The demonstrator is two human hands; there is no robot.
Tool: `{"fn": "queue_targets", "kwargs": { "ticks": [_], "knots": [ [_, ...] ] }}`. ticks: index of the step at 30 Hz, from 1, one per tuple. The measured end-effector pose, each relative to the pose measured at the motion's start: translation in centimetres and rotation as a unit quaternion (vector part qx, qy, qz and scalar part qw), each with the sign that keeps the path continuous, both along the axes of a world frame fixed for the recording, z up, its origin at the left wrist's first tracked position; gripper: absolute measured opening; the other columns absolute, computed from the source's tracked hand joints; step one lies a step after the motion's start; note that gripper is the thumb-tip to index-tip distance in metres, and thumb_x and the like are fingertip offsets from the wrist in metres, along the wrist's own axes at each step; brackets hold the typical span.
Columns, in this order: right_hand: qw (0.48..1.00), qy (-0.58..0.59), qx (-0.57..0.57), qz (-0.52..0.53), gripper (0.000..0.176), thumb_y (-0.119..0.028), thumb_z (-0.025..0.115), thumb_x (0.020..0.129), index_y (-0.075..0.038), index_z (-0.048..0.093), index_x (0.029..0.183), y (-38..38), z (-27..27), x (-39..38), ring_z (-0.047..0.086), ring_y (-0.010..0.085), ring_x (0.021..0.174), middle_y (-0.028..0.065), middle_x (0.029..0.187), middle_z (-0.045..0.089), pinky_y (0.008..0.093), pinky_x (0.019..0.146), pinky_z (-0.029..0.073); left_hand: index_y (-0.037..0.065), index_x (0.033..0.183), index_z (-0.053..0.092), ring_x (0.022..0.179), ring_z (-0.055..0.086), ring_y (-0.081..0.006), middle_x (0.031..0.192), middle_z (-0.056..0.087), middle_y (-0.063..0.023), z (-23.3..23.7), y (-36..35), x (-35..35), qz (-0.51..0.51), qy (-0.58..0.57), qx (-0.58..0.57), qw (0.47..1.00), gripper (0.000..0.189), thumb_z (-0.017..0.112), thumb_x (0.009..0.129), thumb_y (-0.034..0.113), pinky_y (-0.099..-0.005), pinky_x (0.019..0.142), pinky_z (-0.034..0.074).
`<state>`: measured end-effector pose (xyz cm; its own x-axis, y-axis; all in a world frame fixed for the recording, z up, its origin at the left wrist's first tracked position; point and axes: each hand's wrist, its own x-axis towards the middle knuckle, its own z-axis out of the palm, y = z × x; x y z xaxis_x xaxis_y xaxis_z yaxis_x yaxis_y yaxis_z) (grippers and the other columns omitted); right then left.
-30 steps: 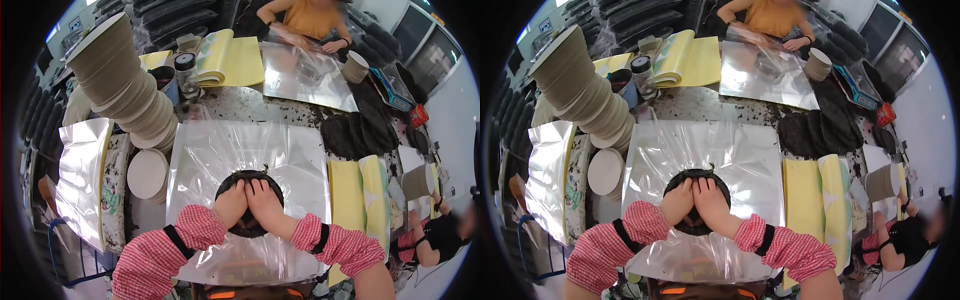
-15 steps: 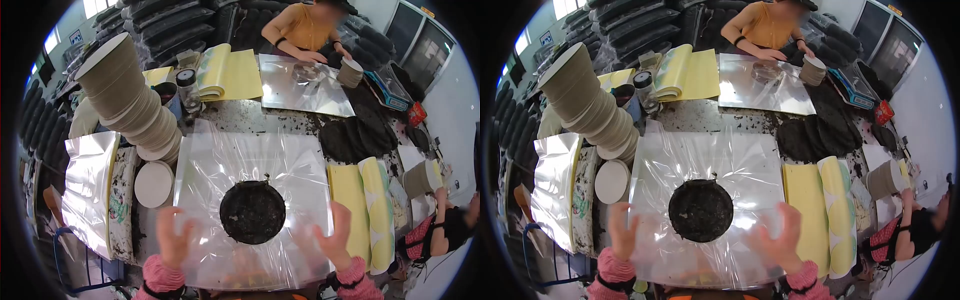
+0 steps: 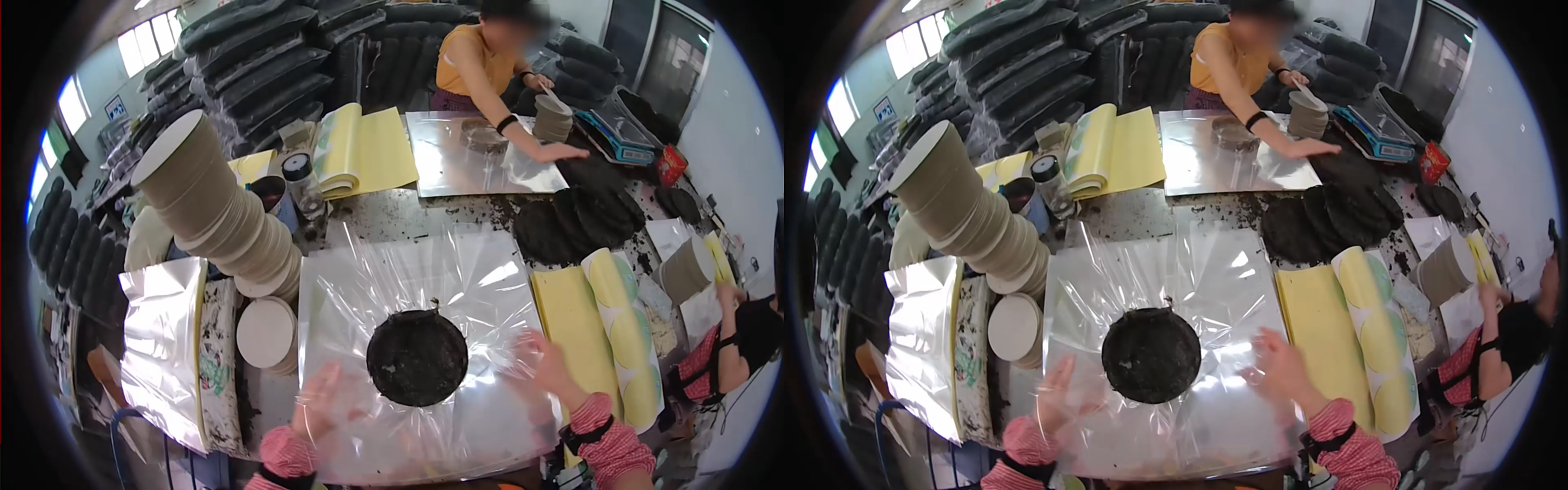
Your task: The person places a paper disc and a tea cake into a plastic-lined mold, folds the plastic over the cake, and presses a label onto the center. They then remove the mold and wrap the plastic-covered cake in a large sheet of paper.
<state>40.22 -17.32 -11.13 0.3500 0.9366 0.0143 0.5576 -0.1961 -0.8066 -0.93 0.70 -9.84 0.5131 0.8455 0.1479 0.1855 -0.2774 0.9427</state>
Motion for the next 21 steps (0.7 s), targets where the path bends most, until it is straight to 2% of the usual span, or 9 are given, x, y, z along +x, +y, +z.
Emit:
{"fn": "queue_targets", "kwargs": {
  "ticks": [1, 4, 6, 7, 10, 12, 16, 18, 21],
  "knots": [
    [0.997, -0.009, 0.032, 0.072, 0.096, -0.026, 0.087, 0.072, 0.005, 0.034, 0.146, 0.5, -1.0, -2.4, 0.054, 0.0285, 0.127, 0.0234, 0.137, 0.053, 0.0384, 0.107, 0.043, -0.001, 0.130, 0.051, 0.118, 0.058, -0.0425, 0.133, 0.056, -0.0221, 0.8, 0.2, 1.7, -0.061, 0.209, 0.359, 0.907, 0.084, 0.075, 0.073, 0.056, -0.0518, 0.104, 0.041],
    [0.993, -0.060, -0.054, 0.088, 0.118, -0.033, 0.092, 0.065, 0.004, 0.021, 0.152, 2.4, -0.4, -7.4, 0.034, 0.0321, 0.144, 0.0259, 0.154, 0.031, 0.0419, 0.116, 0.030, -0.001, 0.123, 0.055, 0.125, 0.053, -0.0422, 0.126, 0.060, -0.0226, 3.2, -1.2, 7.4, -0.185, 0.165, 0.365, 0.897, 0.081, 0.073, 0.073, 0.060, -0.0552, 0.112, 0.030],
    [0.992, 0.039, 0.059, 0.102, 0.133, -0.038, 0.094, 0.060, 0.004, 0.010, 0.154, 2.9, -3.8, -8.5, 0.029, 0.0350, 0.145, 0.0278, 0.156, 0.025, 0.0426, 0.117, 0.028, 0.001, 0.110, 0.059, 0.114, 0.060, -0.0368, 0.115, 0.064, -0.0205, 1.1, -0.7, 8.0, -0.211, 0.141, 0.322, 0.912, 0.066, 0.078, 0.073, 0.053, -0.0510, 0.108, 0.038],
    [0.983, 0.090, 0.122, 0.103, 0.140, -0.041, 0.095, 0.058, 0.004, 0.004, 0.155, 3.7, -4.8, -9.3, 0.027, 0.0365, 0.146, 0.0287, 0.157, 0.022, 0.0430, 0.118, 0.027, 0.003, 0.097, 0.059, 0.100, 0.063, -0.0340, 0.099, 0.065, -0.0170, 1.6, -1.6, 8.5, -0.119, 0.251, 0.160, 0.947, 0.049, 0.080, 0.073, 0.040, -0.0471, 0.096, 0.047],
    [0.973, 0.120, 0.189, 0.053, 0.149, -0.045, 0.096, 0.056, 0.000, -0.005, 0.156, 6.3, 1.0, -9.2, 0.030, 0.0336, 0.144, 0.0280, 0.155, 0.026, 0.0416, 0.117, 0.026, 0.003, 0.094, 0.056, 0.085, 0.061, -0.0353, 0.088, 0.062, -0.0153, 0.7, -1.9, 10.6, -0.032, 0.299, 0.159, 0.941, 0.039, 0.078, 0.073, 0.028, -0.0461, 0.082, 0.050],
    [0.968, 0.095, 0.231, 0.033, 0.137, -0.039, 0.093, 0.063, -0.001, 0.001, 0.156, 8.4, 3.6, -11.3, 0.040, 0.0354, 0.138, 0.0242, 0.151, 0.036, 0.0434, 0.115, 0.030, 0.002, 0.099, 0.055, 0.088, 0.059, -0.0381, 0.091, 0.059, -0.0170, 0.3, -2.4, 11.3, -0.022, 0.281, 0.179, 0.943, 0.037, 0.075, 0.070, 0.014, -0.0460, 0.077, 0.048],
    [0.940, -0.094, 0.310, 0.107, 0.090, -0.017, 0.083, 0.068, -0.002, 0.037, 0.143, 9.8, 2.4, -12.9, 0.053, 0.0364, 0.117, 0.0156, 0.123, 0.058, 0.0459, 0.104, 0.040, 0.001, 0.115, 0.054, 0.114, 0.052, -0.0372, 0.122, 0.053, -0.0214, 3.4, -0.8, 10.0, -0.021, 0.074, 0.204, 0.976, 0.060, 0.084, 0.063, 0.004, -0.0422, 0.098, 0.044],
    [0.925, -0.162, 0.309, 0.151, 0.072, -0.009, 0.078, 0.069, -0.003, 0.048, 0.134, 10.2, 2.4, -12.8, 0.055, 0.0366, 0.110, 0.0127, 0.111, 0.061, 0.0466, 0.098, 0.043, -0.001, 0.124, 0.052, 0.125, 0.047, -0.0346, 0.132, 0.049, -0.0224, 5.1, 0.3, 10.4, 0.027, -0.203, -0.028, 0.978, 0.073, 0.088, 0.062, 0.008, -0.0432, 0.112, 0.035],
    [0.934, -0.056, 0.278, 0.219, 0.044, -0.001, 0.065, 0.072, -0.003, 0.055, 0.115, 10.4, 4.6, -12.8, 0.057, 0.0327, 0.106, 0.0117, 0.106, 0.059, 0.0448, 0.098, 0.044, 0.001, 0.124, 0.054, 0.119, 0.054, -0.0367, 0.125, 0.056, -0.0209, 3.4, -0.6, 11.7, -0.037, -0.091, 0.051, 0.994, 0.064, 0.083, 0.067, 0.006, -0.0448, 0.113, 0.035]
  ]
}}
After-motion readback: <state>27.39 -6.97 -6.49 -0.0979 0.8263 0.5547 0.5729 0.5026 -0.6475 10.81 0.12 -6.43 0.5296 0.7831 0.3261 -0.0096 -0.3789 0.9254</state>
